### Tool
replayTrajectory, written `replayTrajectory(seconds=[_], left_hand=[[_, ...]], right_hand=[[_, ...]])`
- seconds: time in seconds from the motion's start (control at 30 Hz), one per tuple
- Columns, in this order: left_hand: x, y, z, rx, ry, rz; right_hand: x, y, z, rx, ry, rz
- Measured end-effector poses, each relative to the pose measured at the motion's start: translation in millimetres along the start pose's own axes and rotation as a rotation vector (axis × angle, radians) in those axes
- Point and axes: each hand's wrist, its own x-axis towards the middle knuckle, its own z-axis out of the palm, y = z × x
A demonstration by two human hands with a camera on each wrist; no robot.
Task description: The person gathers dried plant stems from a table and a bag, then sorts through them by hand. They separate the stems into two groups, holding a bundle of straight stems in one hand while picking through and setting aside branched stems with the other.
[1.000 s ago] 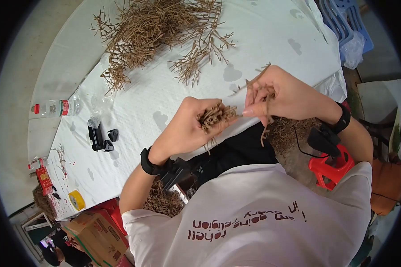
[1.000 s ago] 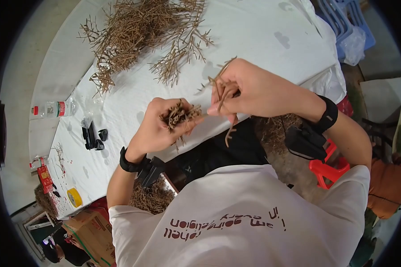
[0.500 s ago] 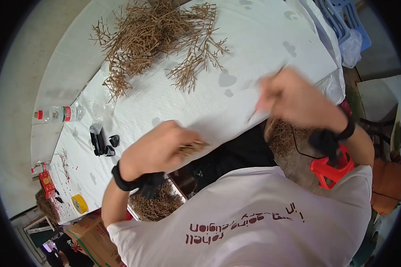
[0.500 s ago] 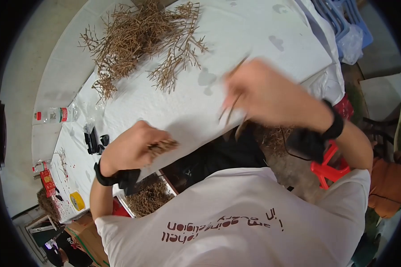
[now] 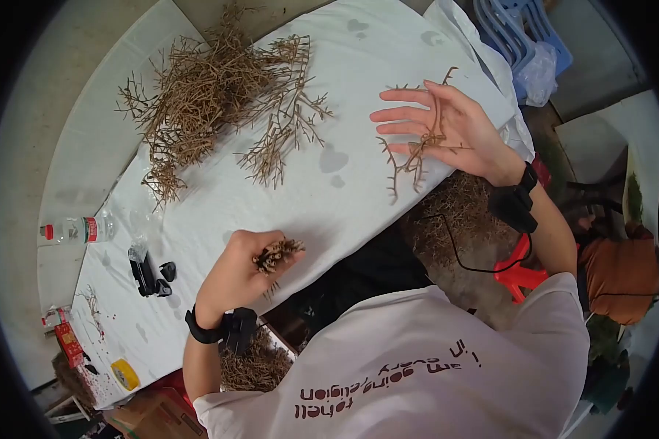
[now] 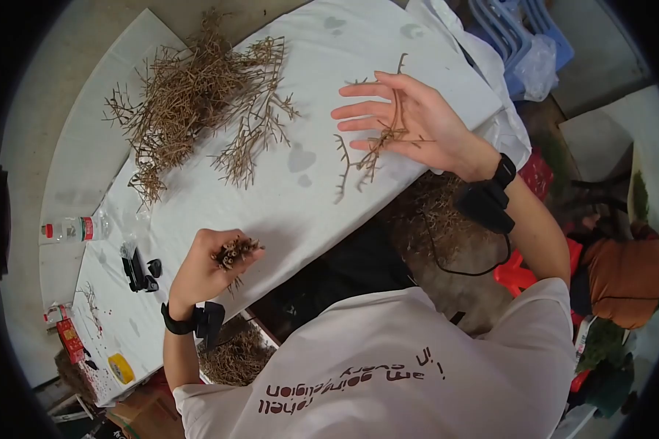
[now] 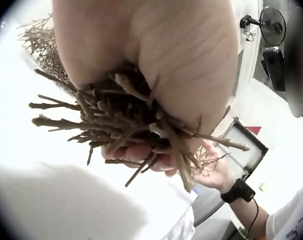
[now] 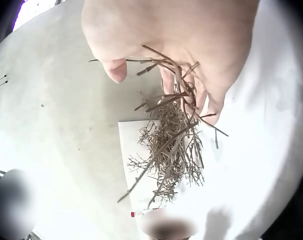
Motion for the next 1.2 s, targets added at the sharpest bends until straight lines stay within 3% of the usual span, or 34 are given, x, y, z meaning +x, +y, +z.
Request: replayTrajectory(seconds=[0.13, 0.23, 0.37, 0.53, 0.63, 0.8, 0.9, 1.07, 1.17, 1.2], left_hand=[[15, 14, 2, -0.039, 0.109, -0.067], [29, 24, 6, -0.167, 0.359, 0.057], [57, 42, 4, -0.287, 0.503, 0.056], [93, 26, 17, -0.415, 0.459, 0.017], [103, 23, 19, -0.772, 0.382, -0.109], [95, 36, 35, -0.654, 0.251, -0.077], [90, 37, 40, -0.527, 0.188, 0.041], [75, 22, 47, -0.689, 0.266, 0.143], [60, 16, 47, -0.444, 0.193, 0.219], [56, 13, 46, -0.444, 0.189, 0.221]], right_hand=[[-3, 8, 3, 0.086, -0.01, 0.036], [-3, 11, 7, -0.075, -0.03, -0.021], [-2, 17, 19, -0.168, -0.051, -0.107], [0, 22, 25, -0.164, -0.148, -0.164], [0, 23, 27, -0.32, -0.138, -0.224], [3, 26, 34, -0.336, -0.128, -0.223], [4, 26, 34, -0.322, -0.106, -0.274], [4, 25, 16, -0.234, -0.17, -0.289], [0, 19, 7, -0.311, 0.101, -0.359], [-2, 16, 2, -0.311, 0.106, -0.361]])
